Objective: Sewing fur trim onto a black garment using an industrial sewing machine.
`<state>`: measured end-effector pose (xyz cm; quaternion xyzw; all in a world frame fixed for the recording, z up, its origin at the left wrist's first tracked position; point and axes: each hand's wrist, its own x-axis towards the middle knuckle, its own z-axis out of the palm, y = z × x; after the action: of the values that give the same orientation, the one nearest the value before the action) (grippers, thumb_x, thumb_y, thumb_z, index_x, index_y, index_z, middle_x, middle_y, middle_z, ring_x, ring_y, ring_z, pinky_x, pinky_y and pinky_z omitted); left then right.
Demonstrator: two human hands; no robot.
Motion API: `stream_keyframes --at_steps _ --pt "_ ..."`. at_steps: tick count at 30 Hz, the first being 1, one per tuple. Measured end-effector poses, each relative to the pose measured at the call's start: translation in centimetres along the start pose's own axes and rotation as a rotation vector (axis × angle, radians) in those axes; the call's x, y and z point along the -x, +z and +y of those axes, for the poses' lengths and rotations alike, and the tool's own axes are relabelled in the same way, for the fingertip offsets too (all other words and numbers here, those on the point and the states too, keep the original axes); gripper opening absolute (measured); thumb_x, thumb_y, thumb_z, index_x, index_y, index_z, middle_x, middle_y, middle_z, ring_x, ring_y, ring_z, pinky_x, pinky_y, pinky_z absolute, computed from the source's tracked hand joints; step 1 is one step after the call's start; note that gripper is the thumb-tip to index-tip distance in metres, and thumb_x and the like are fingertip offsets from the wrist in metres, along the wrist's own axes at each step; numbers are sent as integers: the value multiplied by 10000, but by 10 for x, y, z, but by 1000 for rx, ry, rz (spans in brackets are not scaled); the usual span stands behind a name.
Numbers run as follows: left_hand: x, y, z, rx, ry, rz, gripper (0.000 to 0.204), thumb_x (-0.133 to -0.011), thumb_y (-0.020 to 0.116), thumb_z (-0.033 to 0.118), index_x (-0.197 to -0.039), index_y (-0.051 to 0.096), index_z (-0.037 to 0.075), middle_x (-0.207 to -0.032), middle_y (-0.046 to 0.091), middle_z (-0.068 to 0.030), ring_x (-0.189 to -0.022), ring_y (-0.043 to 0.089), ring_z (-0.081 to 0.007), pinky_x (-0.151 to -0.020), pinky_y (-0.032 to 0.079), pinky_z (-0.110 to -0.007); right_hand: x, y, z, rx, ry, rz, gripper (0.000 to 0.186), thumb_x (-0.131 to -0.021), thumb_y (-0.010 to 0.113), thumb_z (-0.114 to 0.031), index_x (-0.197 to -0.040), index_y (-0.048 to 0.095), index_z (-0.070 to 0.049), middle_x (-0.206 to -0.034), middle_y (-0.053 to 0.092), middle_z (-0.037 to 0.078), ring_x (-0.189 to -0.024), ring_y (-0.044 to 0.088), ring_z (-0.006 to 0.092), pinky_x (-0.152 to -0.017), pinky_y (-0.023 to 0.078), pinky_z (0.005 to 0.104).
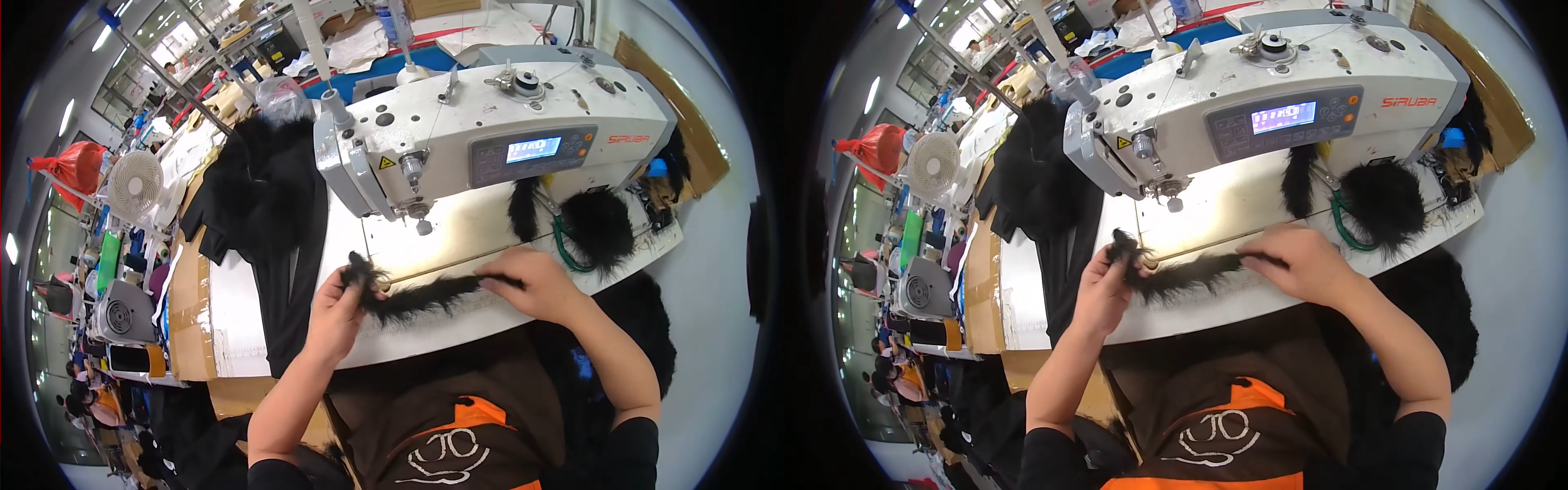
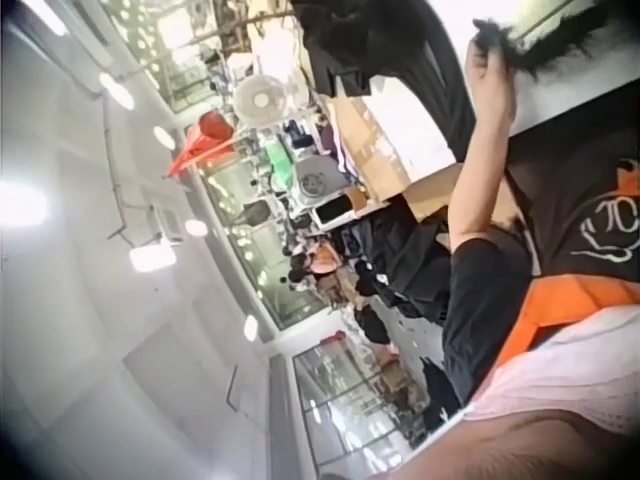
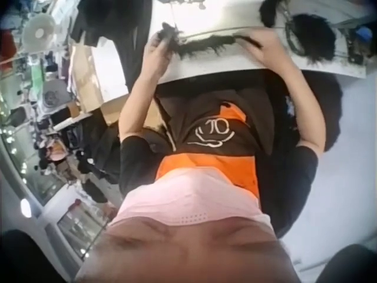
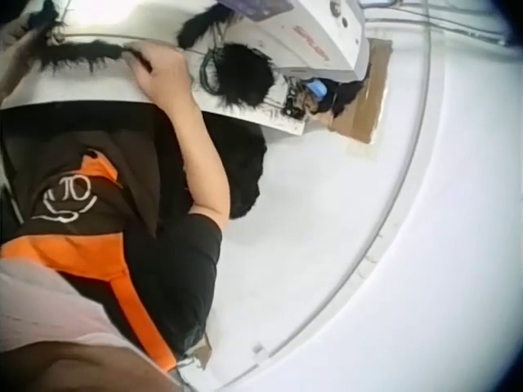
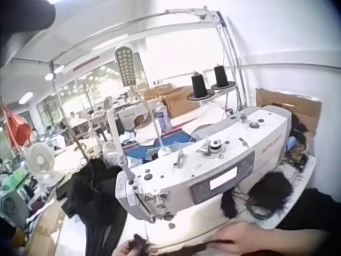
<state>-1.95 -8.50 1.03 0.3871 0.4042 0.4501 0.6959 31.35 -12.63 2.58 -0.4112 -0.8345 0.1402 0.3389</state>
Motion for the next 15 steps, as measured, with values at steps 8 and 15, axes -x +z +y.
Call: stream_keyframes --at_steps 8,15 --pt "14 -11 3 -78 93 9 191 -1077 549 93 -1227 586 -19 -918 678 -76 -821 656 -150 -791 513 -279 -13 24 -20 -1312 784 242 169 -916 734 -5 -1059 654 -47 -881 664 27 -710 635 146 -639 515 321" --pt "13 5 10 -302 51 -85 195 -1087 548 135 -1165 625 -26 -802 630 -45 -717 590 -113 -799 543 -302 -40 64 -43 -1645 771 429 257 -946 719 -4 -1197 683 -49 -1068 722 54 -927 672 151 -845 547 331"
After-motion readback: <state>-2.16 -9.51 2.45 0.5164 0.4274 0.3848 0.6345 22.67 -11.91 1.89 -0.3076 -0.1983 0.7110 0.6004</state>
